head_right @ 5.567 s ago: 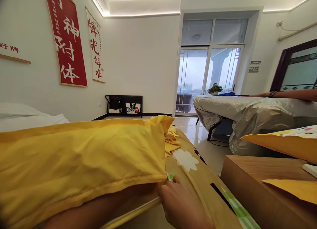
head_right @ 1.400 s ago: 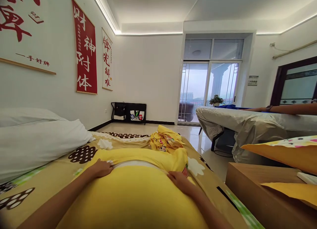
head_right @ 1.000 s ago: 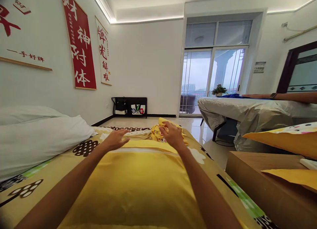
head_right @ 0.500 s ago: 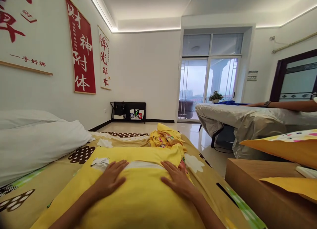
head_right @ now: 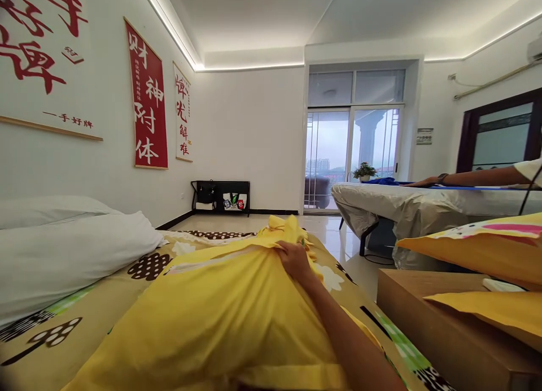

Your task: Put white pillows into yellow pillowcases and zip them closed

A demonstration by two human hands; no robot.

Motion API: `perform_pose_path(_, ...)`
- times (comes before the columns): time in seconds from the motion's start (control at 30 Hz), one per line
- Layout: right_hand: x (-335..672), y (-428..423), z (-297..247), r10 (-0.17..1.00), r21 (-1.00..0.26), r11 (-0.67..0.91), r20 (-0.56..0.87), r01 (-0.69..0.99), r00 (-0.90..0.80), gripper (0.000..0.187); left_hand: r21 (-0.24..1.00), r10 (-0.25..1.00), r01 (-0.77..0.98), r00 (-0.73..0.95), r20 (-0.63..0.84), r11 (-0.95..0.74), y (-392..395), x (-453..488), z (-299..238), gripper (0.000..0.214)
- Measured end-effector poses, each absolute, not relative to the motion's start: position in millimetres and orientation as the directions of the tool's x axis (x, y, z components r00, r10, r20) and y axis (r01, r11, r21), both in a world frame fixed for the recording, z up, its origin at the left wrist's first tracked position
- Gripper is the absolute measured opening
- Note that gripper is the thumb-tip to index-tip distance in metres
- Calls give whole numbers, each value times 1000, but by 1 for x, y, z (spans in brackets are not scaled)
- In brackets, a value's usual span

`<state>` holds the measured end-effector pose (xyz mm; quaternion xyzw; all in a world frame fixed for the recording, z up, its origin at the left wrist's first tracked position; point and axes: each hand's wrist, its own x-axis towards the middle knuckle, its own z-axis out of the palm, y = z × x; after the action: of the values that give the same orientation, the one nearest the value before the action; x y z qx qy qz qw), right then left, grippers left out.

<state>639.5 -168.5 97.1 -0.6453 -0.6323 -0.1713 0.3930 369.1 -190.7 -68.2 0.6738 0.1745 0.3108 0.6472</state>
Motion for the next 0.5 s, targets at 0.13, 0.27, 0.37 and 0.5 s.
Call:
perform_pose_path(0.13,590,-209,133,412,-148,183,909,972,61,33,885,821,-451,544,173,112,-163,386,-10,73)
perform_pose_path(0.27,536,-240,135,95,56,283,992,957,-86,31,901,960,-434,238,145,-28,-128,373,62,55)
perform_pose_path(0.37,507,-263,134,254,121,436,934,892,-251,40,981,980,-98,87,177,-169,-96,334,116,53)
perform_pose_path(0.5,504,-297,131,342,363,572,710,736,-616,58,931,947,178,108,303,-318,-40,264,186,63)
